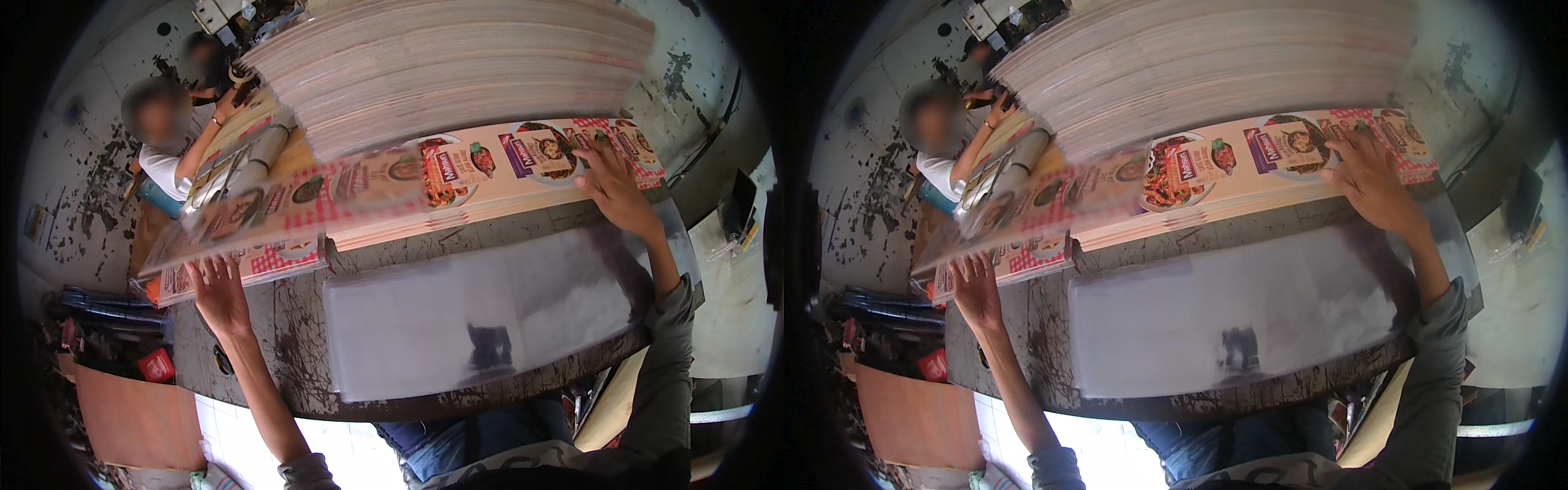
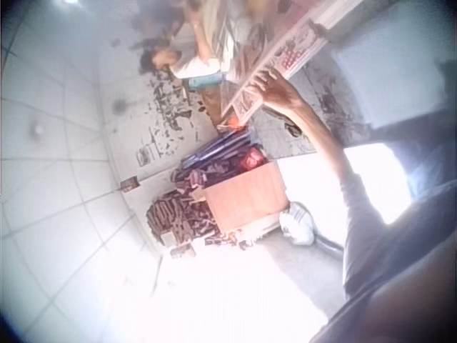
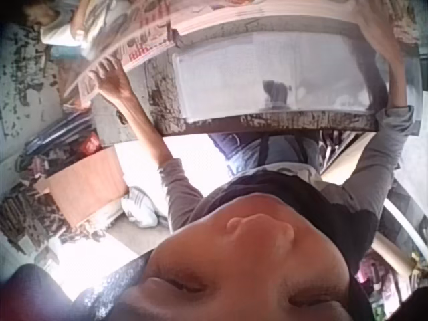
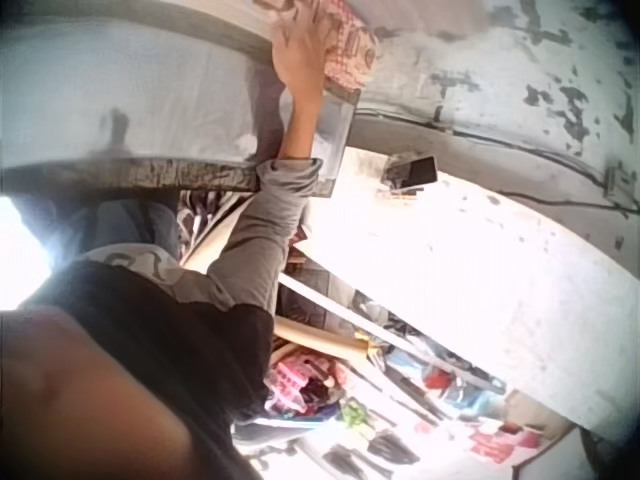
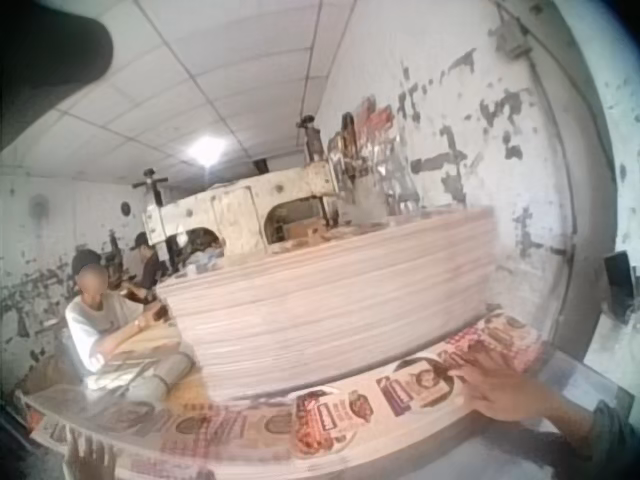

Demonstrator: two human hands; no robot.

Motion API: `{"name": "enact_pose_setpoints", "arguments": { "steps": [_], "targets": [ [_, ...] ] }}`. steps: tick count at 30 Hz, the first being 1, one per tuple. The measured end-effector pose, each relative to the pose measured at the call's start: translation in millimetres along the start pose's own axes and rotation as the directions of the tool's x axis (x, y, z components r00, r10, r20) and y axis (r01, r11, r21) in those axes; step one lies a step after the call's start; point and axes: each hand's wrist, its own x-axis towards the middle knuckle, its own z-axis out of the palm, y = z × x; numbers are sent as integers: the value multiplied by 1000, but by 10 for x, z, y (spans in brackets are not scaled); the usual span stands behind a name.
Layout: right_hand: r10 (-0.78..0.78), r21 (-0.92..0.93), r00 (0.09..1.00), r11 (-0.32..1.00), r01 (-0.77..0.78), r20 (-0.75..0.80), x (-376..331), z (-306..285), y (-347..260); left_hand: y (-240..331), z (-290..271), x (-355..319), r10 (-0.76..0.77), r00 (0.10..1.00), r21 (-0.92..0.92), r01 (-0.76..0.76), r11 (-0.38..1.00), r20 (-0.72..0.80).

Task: The person repeatedly picks up flat, rectangular boxes from a stack and places them onto a table surface. The boxes feature colorful graphics and text. The person handles the boxes one at a time, aligning them on the table.

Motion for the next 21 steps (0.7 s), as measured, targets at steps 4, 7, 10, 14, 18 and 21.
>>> {"name": "enact_pose_setpoints", "arguments": {
  "steps": [4,7,10,14,18,21],
  "targets": [
    [0,-35,1000,999,0,0,-13,0,-63,-163,180,18,59,927,194,15,981,-371],
    [-16,-18,1000,1000,16,-3,-20,-17,-66,-117,47,29,-160,956,92,187,978,-246],
    [-8,-51,1000,999,9,22,-28,-6,-113,-148,-294,197,-26,975,314,96,945,-219],
    [-37,-111,999,993,35,-18,-67,-5,-125,-69,-517,398,156,963,319,-80,944,-218],
    [-30,-142,1000,989,30,1,-60,11,-142,50,-484,430,143,925,370,-2,929,-353],
    [-9,-130,998,991,17,62,-46,-23,-159,-20,-475,369,-38,971,370,126,920,-234]
  ]
}}
